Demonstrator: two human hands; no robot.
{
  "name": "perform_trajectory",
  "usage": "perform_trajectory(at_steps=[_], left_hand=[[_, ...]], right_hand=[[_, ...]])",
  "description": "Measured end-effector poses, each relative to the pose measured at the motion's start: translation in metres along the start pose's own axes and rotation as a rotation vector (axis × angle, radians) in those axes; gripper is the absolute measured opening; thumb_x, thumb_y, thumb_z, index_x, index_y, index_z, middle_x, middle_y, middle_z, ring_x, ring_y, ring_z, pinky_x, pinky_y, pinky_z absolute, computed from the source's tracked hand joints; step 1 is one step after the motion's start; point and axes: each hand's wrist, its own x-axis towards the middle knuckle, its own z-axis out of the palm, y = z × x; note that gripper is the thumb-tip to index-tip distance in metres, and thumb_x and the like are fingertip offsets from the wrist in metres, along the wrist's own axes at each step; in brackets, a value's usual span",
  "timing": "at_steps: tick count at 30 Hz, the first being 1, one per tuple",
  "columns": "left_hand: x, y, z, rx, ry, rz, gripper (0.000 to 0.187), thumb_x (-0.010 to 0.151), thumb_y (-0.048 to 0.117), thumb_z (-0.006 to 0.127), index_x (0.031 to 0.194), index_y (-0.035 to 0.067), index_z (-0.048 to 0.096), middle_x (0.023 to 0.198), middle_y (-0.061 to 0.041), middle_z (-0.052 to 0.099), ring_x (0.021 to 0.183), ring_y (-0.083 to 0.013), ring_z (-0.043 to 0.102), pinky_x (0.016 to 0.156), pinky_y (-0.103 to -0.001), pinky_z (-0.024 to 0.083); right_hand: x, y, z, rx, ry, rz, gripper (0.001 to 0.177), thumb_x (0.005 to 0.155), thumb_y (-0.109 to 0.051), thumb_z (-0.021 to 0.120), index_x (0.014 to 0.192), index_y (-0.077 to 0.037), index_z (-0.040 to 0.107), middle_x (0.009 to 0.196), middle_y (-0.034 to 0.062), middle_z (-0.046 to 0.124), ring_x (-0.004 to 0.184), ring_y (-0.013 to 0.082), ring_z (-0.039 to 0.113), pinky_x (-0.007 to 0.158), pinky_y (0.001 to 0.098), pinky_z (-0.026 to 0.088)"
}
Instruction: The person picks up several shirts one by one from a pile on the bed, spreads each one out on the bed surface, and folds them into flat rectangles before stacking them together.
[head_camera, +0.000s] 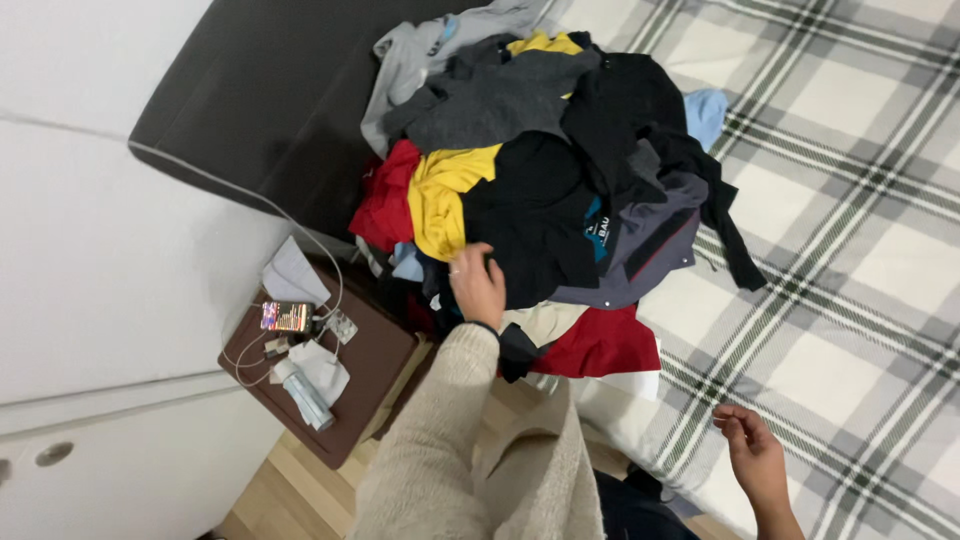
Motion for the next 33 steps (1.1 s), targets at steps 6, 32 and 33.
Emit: perform_trajectory(at_steps=[6, 32, 33], left_hand=[[0.011, -0.119, 0.053, 0.108, 0.101, -0.205, 0.013, 0.086, 0.009, 0.071, 0.098, 0.013, 0.069, 0.103, -0.015, 0.061, 0.096, -0.0403, 0.06, 0.082, -0.052, 0.049], [-0.013, 0.222, -0.071, -0.366, -0.785, 0.586, 0.012, 0.094, 0.036, 0.064, 0.099, 0.026, 0.068, 0.083, -0.006, 0.075, 0.085, -0.0332, 0.074, 0.074, -0.045, 0.059], [-0.017, 0.239, -0.083, -0.395, -0.885, 0.653, 0.012, 0.094, 0.032, 0.063, 0.099, 0.022, 0.067, 0.083, -0.012, 0.075, 0.086, -0.0385, 0.073, 0.075, -0.049, 0.059]], right_hand=[[0.002, 0.008, -0.006, 0.022, -0.016, -0.036, 0.023, 0.11, -0.01, 0.05, 0.121, -0.001, 0.068, 0.118, 0.0139, 0.074, 0.104, 0.0276, 0.072, 0.099, 0.0336, 0.051], [-0.077, -0.21, -0.032, -0.107, 0.146, -0.462, 0.025, 0.099, 0.001, 0.059, 0.115, -0.01, 0.076, 0.102, 0.0114, 0.076, 0.099, 0.0267, 0.074, 0.092, 0.0437, 0.059], [-0.084, -0.229, -0.034, -0.165, 0.152, -0.563, 0.029, 0.098, 0.003, 0.059, 0.118, -0.012, 0.074, 0.105, 0.0093, 0.075, 0.102, 0.0288, 0.075, 0.091, 0.0437, 0.059]])
